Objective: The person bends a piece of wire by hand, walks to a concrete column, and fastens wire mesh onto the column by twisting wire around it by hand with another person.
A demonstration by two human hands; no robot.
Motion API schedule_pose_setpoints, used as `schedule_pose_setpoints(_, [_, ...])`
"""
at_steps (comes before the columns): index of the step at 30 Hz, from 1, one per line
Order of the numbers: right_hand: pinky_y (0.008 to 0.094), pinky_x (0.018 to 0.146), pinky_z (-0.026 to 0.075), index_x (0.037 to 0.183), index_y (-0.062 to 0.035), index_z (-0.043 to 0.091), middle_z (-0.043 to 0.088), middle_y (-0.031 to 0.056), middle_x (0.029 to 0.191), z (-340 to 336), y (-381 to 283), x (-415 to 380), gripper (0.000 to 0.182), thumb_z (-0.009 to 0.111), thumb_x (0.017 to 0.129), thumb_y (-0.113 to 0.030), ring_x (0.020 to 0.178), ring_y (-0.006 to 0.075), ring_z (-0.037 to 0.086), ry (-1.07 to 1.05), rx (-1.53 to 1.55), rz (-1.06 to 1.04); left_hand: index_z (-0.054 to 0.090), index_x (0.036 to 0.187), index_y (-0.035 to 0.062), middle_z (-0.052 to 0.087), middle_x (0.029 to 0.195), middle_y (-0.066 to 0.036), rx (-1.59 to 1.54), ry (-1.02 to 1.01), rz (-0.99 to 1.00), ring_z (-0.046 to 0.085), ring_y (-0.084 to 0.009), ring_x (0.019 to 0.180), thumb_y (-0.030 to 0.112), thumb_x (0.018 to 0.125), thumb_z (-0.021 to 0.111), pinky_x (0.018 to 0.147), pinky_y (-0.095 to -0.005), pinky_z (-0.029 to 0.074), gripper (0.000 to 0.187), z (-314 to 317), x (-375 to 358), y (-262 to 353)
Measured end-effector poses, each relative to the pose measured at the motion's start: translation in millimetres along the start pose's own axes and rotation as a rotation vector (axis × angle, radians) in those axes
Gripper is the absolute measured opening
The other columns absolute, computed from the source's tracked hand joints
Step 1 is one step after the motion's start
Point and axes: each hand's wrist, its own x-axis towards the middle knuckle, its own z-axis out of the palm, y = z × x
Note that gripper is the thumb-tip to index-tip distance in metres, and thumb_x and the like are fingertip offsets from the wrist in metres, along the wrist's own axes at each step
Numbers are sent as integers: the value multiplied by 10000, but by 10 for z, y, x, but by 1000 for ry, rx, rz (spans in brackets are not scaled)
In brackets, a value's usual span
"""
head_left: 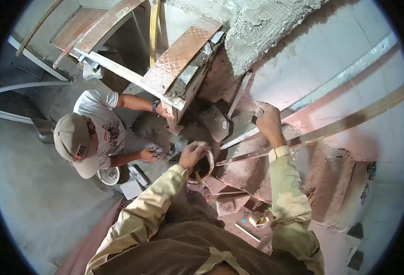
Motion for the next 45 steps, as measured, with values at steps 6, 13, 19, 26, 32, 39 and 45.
schedule_pose_setpoints(6, [488, 829, 542, 1014, -36, 743, 707, 248, 952, -439, -355, 905, 227, 585, 869, -110, 912, 444, 675, 36, -213, -127, 633, 1160, 4, 703, 1081, -98, -201, -164, 180, 680, -201, 1006, 232, 1059, 530, 891, -332, 537, 270, 1157, 1161, 1045])
schedule_pose_setpoints(13, [531, 743, 534, 924, -67, 741, 690, 259, 856, -3, -393, 2265, 176, 606, 893, -177, 821, 457, 671, -62, -442, -53, 637, 1104, 9, 700, 1065, -84, -299, -207, 295, 666, -187, 1007, 205, 1048, 554, 953, -336, 512, 220, 1302, 1528, 1758])
schedule_pose_setpoints(19, [490, 801, 550, 1011, -64, 757, 701, 263, 904, 858, 462, 2121, 211, 628, 855, -126, 881, 436, 686, -30, -185, 20, 631, 1130, -36, 672, 1176, -148, -179, -147, -75, 675, -248, 1068, 152, 1041, 534, 988, -390, 531, 230, 913, 1381, 844])
schedule_pose_setpoints(26, [464, 833, 554, 1090, -94, 766, 725, 233, 955, 1397, 992, 2035, 276, 637, 846, -81, 906, 413, 696, -20, -146, 146, 639, 1169, -17, 675, 1185, -173, -341, -17, -271, 679, -266, 1063, 161, 1043, 531, 957, -384, 544, 244, 392, 2165, -362])
schedule_pose_setpoints(32, [477, 795, 549, 1045, -89, 766, 725, 222, 923, 2072, 1599, 2090, 217, 627, 888, -144, 843, 422, 691, 126, -157, -35, 596, 1208, -54, 681, 1189, -175, -373, 104, -142, 666, -276, 1094, 185, 1049, 520, 992, -397, 526, 296, 100, 2441, -842])
schedule_pose_setpoints(39, [476, 794, 547, 1034, -80, 762, 724, 218, 926, 2518, 1882, 2258, 230, 601, 889, -158, 869, 423, 694, 405, -110, 27, 581, 1294, -33, 668, 1257, -187, -225, 229, -302, 651, -284, 1158, 296, 1031, 566, 1036, -401, 500, 422, -607, 1938, -1651])
schedule_pose_setpoints(45, [460, 810, 550, 1036, -69, 768, 722, 230, 930, 2715, 2186, 2131, 236, 623, 868, -149, 869, 407, 702, 181, -110, -6, 570, 1346, -16, 659, 1286, -184, -131, 272, -340, 637, -293, 1189, 406, 1001, 614, 1054, -426, 488, 547, -1021, 1742, -1903])
